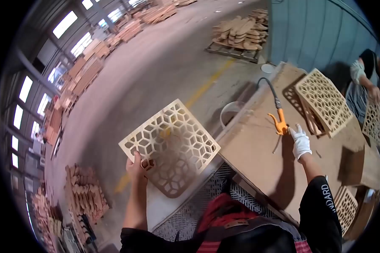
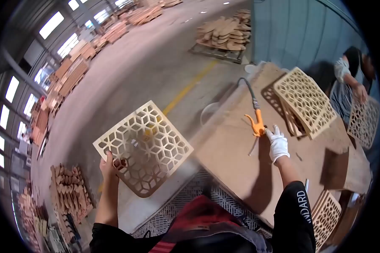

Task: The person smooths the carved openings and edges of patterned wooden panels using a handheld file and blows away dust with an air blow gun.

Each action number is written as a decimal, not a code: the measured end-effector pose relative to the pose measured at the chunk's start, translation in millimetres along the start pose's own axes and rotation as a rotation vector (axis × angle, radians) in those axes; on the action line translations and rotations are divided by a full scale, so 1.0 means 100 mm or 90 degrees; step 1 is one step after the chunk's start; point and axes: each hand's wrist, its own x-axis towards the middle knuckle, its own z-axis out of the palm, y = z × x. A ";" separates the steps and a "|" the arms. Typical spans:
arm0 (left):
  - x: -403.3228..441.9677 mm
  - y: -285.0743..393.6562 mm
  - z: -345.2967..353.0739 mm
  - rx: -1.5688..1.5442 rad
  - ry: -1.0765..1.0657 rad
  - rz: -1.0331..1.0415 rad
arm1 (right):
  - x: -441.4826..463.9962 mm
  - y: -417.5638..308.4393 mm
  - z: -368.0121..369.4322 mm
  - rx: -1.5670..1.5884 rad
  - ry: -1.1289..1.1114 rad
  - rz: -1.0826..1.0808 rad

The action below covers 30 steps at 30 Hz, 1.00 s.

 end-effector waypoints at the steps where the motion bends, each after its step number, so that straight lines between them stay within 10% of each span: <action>1: 0.07 0.00 -0.06 0.017 -0.022 0.008 | 0.18 0.03 0.06 -0.053 -0.007 -0.024; 11: 0.83 0.14 0.06 -0.014 -0.017 -0.025 | 0.94 0.05 0.17 -0.011 0.003 -0.272; 19: 1.43 -0.13 0.40 -0.050 -0.015 0.004 | 0.87 -1.84 -0.29 -0.095 -0.200 -0.567; 30: 1.74 -0.07 0.58 -0.075 0.026 -0.018 | 1.00 -2.03 -0.07 -0.030 -0.103 -0.546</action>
